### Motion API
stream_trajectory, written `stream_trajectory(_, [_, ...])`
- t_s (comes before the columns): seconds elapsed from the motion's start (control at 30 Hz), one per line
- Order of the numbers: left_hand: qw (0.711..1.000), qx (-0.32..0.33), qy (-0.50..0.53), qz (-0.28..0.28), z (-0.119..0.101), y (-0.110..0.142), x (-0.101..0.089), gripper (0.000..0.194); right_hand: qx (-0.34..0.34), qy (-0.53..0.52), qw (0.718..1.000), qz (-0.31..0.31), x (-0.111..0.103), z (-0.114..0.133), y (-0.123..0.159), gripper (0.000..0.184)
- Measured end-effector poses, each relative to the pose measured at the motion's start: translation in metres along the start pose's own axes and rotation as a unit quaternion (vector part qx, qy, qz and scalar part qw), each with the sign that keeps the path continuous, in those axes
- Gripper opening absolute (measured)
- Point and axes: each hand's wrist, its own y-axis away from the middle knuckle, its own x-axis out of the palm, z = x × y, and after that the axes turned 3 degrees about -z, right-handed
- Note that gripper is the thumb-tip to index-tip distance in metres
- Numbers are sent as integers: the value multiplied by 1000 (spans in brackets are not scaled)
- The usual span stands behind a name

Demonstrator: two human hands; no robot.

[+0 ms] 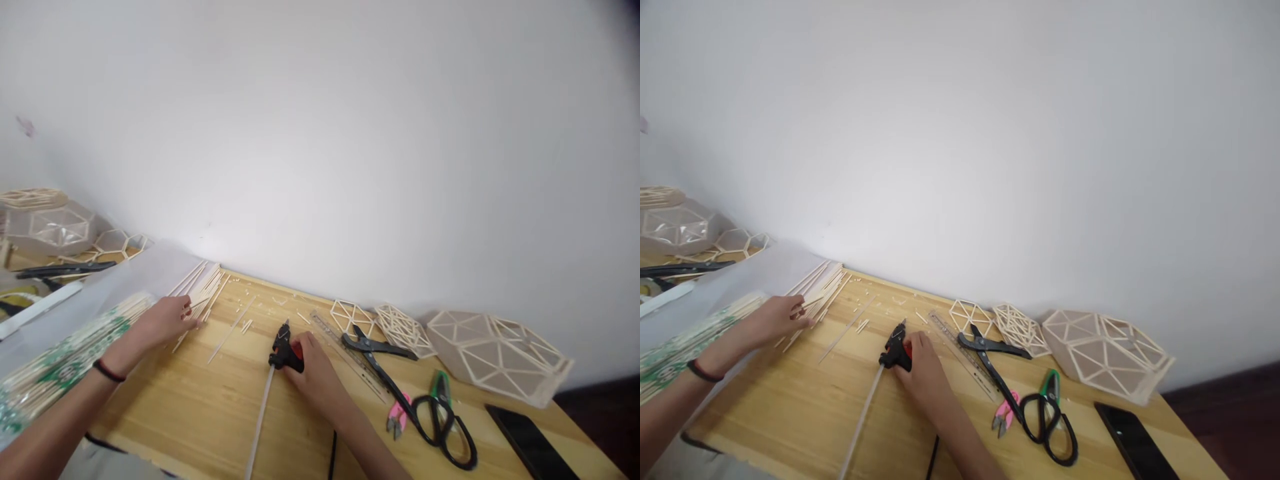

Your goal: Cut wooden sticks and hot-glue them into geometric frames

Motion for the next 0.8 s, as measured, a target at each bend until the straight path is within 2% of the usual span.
stream_trajectory(0.17, [998,6,-46,38,1,5,14,22,-27,-55,998,-23,4,5,-4,29])
stream_trajectory(0.3, [997,8,-64,33,3,0,24,20,-48,-80,995,-44,-3,8,1,22])
stream_trajectory(0.5, [996,12,-88,19,2,-12,31,22,-49,-105,991,-70,-19,5,23,11])
stream_trajectory(0.67, [994,23,-107,26,-9,-15,23,24,-25,-128,987,-98,-31,-3,40,9])
stream_trajectory(0.8, [993,34,-110,27,-8,-13,3,23,-5,-156,980,-126,-48,-14,49,8])
